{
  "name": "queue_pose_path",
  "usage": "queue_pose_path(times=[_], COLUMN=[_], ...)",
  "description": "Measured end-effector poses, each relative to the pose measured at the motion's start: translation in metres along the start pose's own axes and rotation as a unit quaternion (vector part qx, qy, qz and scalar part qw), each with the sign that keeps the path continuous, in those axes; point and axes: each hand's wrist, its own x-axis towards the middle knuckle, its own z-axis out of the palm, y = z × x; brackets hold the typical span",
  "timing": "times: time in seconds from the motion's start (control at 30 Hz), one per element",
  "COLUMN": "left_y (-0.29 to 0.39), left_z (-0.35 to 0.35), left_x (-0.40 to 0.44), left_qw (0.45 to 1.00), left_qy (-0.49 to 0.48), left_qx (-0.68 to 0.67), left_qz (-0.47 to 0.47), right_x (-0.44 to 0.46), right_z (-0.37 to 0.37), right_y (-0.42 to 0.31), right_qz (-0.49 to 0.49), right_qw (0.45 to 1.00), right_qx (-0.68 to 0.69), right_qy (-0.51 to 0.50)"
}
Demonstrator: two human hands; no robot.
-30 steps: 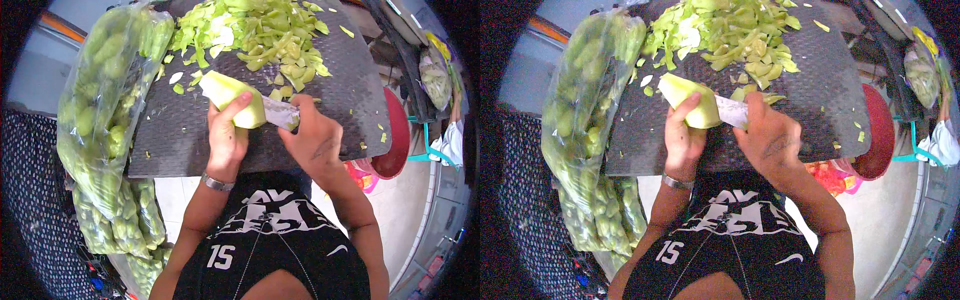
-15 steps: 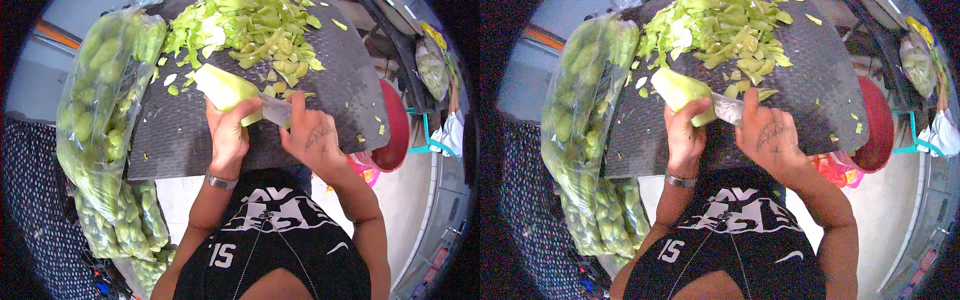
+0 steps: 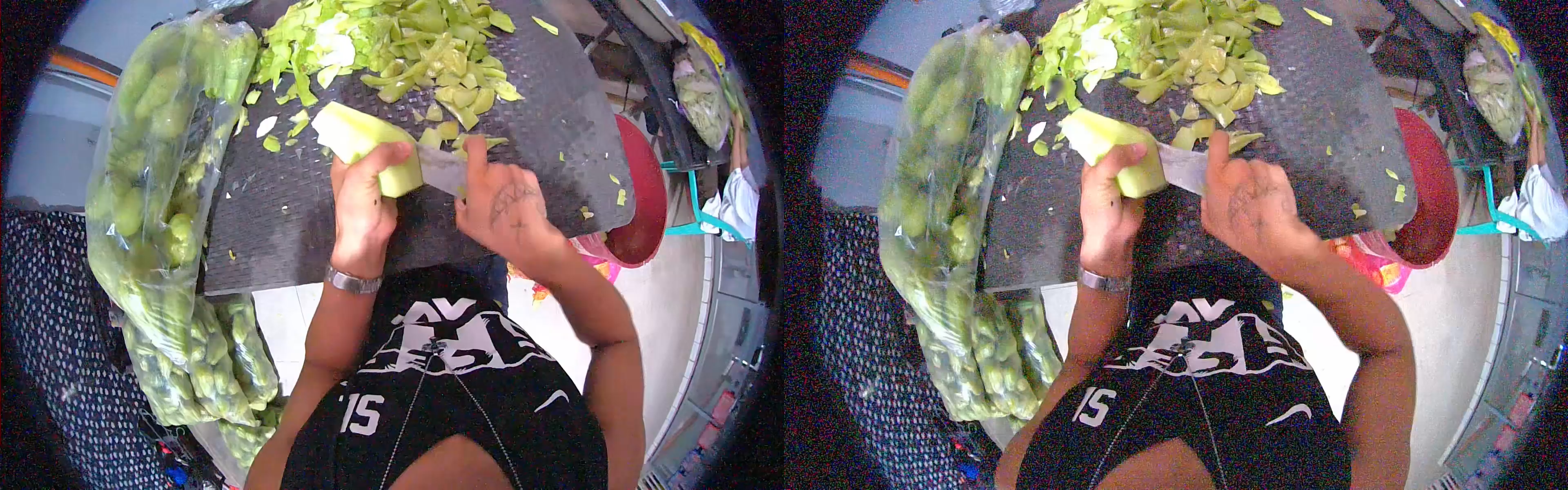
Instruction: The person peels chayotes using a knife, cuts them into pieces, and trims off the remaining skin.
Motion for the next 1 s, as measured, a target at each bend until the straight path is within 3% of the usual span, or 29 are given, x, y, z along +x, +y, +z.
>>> queue_pose_path(times=[0.07,0.17,0.33,0.43,0.5,0.57,0.67,0.73,0.83,1.0], left_y=[0.002,0.002,-0.008,-0.009,-0.009,-0.006,0.002,0.008,0.002,0.009], left_z=[-0.007,-0.009,-0.003,0.001,0.001,0.001,0.002,0.002,-0.006,-0.019], left_x=[-0.003,-0.001,0.009,0.006,0.005,0.002,0.002,0.000,0.007,0.005], left_qw=[0.999,0.998,0.997,0.998,0.999,1.000,0.998,0.995,0.993,0.999], left_qy=[-0.023,-0.038,-0.009,-0.006,-0.011,-0.014,-0.038,-0.041,-0.028,-0.008], left_qx=[0.027,0.022,-0.057,-0.049,-0.027,-0.017,-0.024,-0.042,-0.089,-0.038], left_qz=[-0.019,-0.037,-0.043,-0.038,-0.025,-0.019,-0.048,-0.083,-0.067,-0.014], right_x=[0.017,0.026,0.054,0.048,0.041,0.041,0.062,0.082,0.084,0.052], right_z=[0.006,-0.007,-0.011,0.003,0.004,0.005,0.001,-0.015,-0.023,-0.019], right_y=[0.014,0.024,0.030,0.027,0.029,0.029,0.044,0.050,0.040,0.023], right_qz=[0.059,0.095,0.144,0.139,0.059,0.039,0.112,0.157,0.160,0.128], right_qw=[0.984,0.970,0.966,0.981,0.990,0.985,0.992,0.967,0.973,0.981], right_qx=[0.054,0.119,0.107,0.081,-0.126,-0.167,-0.010,0.077,0.060,0.111], right_qy=[-0.159,-0.192,-0.187,-0.112,-0.021,0.017,-0.059,-0.183,-0.156,-0.097])
